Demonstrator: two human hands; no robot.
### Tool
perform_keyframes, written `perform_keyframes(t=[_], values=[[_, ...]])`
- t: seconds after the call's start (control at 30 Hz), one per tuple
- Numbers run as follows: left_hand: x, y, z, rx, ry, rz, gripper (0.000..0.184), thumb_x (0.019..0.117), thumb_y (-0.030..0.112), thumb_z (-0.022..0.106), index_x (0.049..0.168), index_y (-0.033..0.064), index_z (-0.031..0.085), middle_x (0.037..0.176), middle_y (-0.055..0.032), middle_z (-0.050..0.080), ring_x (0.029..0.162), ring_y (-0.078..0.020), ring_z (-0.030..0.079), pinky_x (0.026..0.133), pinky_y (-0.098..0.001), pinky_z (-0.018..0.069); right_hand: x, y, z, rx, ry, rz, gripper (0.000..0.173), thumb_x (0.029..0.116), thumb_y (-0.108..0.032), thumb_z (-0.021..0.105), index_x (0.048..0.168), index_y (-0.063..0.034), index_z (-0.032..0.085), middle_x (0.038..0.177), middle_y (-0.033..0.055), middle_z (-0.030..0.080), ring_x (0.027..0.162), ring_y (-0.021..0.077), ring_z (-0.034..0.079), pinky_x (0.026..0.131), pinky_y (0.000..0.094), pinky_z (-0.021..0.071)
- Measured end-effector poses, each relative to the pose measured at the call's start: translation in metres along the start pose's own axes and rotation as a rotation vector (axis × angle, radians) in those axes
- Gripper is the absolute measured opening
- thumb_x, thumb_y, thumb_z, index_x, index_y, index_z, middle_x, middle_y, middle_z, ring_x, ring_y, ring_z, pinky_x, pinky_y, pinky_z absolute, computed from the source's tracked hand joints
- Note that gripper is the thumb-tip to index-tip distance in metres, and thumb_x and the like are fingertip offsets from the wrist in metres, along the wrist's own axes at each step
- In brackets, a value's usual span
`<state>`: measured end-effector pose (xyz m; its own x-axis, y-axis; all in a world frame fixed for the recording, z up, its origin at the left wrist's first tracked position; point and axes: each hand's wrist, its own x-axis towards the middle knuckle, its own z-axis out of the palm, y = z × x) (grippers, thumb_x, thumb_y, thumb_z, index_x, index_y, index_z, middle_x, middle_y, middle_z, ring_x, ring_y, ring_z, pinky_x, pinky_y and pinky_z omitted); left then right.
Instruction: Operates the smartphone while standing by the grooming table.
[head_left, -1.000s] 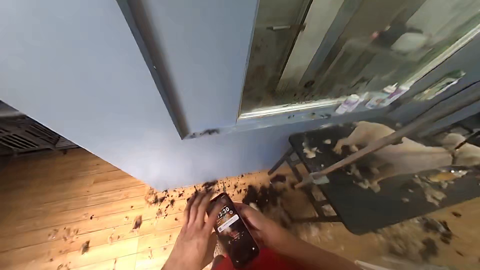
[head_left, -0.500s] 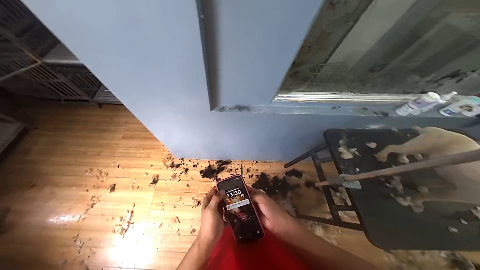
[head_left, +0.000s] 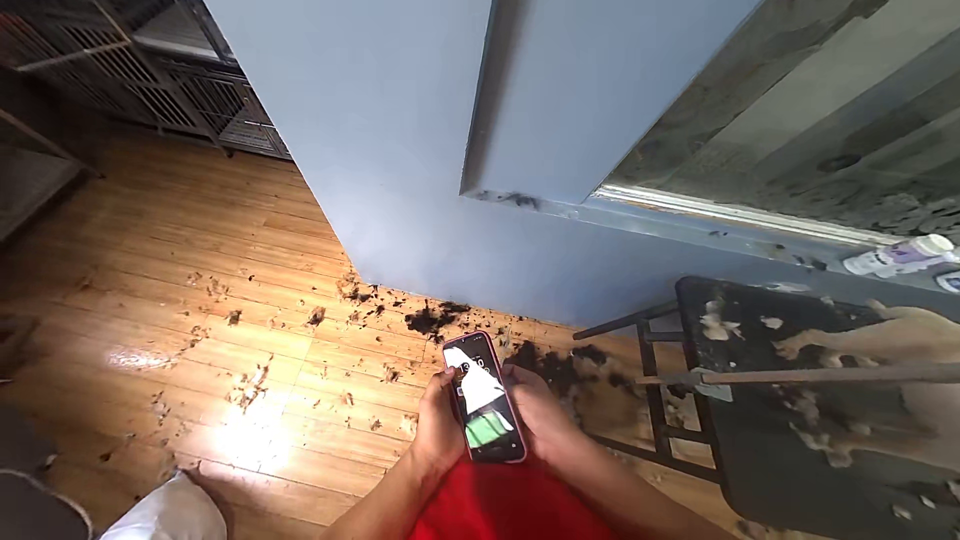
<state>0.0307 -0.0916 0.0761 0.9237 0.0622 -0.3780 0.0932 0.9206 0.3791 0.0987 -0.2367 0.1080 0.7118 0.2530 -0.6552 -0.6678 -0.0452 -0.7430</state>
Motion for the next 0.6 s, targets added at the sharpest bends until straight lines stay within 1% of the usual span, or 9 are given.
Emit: perform_keyframes(t=[0.03,0.13,0.2,0.27,0.3,0.37,0.43,0.5,0.6], values=[[-0.001,0.0,-0.002,-0.024,0.001,-0.021,0.05,0.1057,0.036,0.031,0.127,0.0006,0.058,0.116,-0.0227,0.069,0.109,-0.0305,0.069,0.096,-0.0514,0.0561,-0.001,0.0,0.001,-0.116,0.044,-0.029,0.017,0.0899,-0.009,0.071,0.105,-0.0021,0.07,0.092,0.0133,0.074,0.084,0.0229,0.073,0.076,0.0422,0.063],[-0.004,-0.001,-0.002,-0.039,0.039,-0.049,0.051,0.1064,0.036,0.029,0.128,-0.0003,0.058,0.116,-0.0236,0.069,0.109,-0.0312,0.069,0.095,-0.0509,0.0567,0.0,0.004,-0.001,-0.379,0.145,-0.172,0.021,0.0816,-0.012,0.079,0.101,-0.0083,0.072,0.086,0.0037,0.075,0.079,0.0151,0.073,0.073,0.0368,0.0625],[-0.005,-0.001,-0.003,-0.024,0.049,-0.059,0.051,0.1067,0.035,0.028,0.128,-0.0007,0.058,0.118,-0.024,0.069,0.11,-0.0316,0.069,0.096,-0.051,0.0562,0.002,0.012,-0.007,-0.492,0.182,-0.254,0.024,0.0782,-0.018,0.083,0.099,-0.0122,0.072,0.082,-0.0012,0.075,0.076,0.0117,0.072,0.073,0.0361,0.0624],[-0.006,-0.002,-0.005,-0.005,0.048,-0.063,0.051,0.1067,0.034,0.03,0.129,-0.0015,0.057,0.117,-0.0251,0.068,0.109,-0.0326,0.069,0.096,-0.0518,0.0563,0.003,0.019,-0.014,-0.537,0.169,-0.279,0.027,0.0783,-0.024,0.084,0.1,-0.0137,0.072,0.083,-0.0027,0.074,0.077,0.0106,0.072,0.074,0.0356,0.0627],[-0.006,-0.001,-0.006,0.001,0.041,-0.071,0.05,0.1066,0.034,0.03,0.131,-0.0014,0.057,0.118,-0.0254,0.068,0.11,-0.0332,0.068,0.096,-0.0526,0.0559,0.002,0.021,-0.016,-0.521,0.137,-0.279,0.027,0.0795,-0.024,0.084,0.101,-0.0133,0.072,0.084,-0.0021,0.075,0.078,0.011,0.072,0.075,0.0354,0.063],[-0.007,0.0,-0.004,-0.012,0.039,-0.091,0.049,0.1065,0.034,0.031,0.129,-0.0006,0.058,0.117,-0.025,0.068,0.108,-0.0328,0.069,0.095,-0.0525,0.0565,0.0,0.026,-0.021,-0.429,0.041,-0.256,0.024,0.083,-0.019,0.082,0.102,-0.0098,0.071,0.088,0.0027,0.075,0.082,0.0149,0.073,0.077,0.037,0.0633],[-0.007,0.0,-0.003,-0.031,0.035,-0.116,0.048,0.1062,0.034,0.032,0.129,0.0002,0.058,0.116,-0.0249,0.069,0.107,-0.0328,0.069,0.095,-0.0527,0.0566,-0.006,0.029,-0.026,-0.32,-0.032,-0.209,0.023,0.0846,-0.013,0.08,0.104,-0.0062,0.071,0.092,0.0077,0.075,0.086,0.0192,0.073,0.079,0.0392,0.0632],[-0.007,0.0,0.001,-0.031,0.051,-0.145,0.048,0.1069,0.033,0.031,0.128,0.0003,0.058,0.115,-0.025,0.069,0.107,-0.0333,0.069,0.095,-0.0531,0.0568,-0.011,0.03,-0.032,-0.253,-0.062,-0.176,0.025,0.0849,-0.011,0.08,0.107,-0.0038,0.07,0.095,0.0109,0.075,0.089,0.022,0.074,0.081,0.0409,0.0634],[-0.005,-0.004,0.002,-0.011,0.048,-0.173,0.047,0.1065,0.034,0.034,0.128,-0.0005,0.059,0.117,-0.0259,0.068,0.109,-0.034,0.069,0.096,-0.0537,0.0557,-0.017,0.031,-0.038,-0.231,-0.06,-0.169,0.023,0.0855,-0.007,0.078,0.107,-0.0026,0.069,0.096,0.012,0.075,0.09,0.0228,0.074,0.082,0.041,0.0631]])
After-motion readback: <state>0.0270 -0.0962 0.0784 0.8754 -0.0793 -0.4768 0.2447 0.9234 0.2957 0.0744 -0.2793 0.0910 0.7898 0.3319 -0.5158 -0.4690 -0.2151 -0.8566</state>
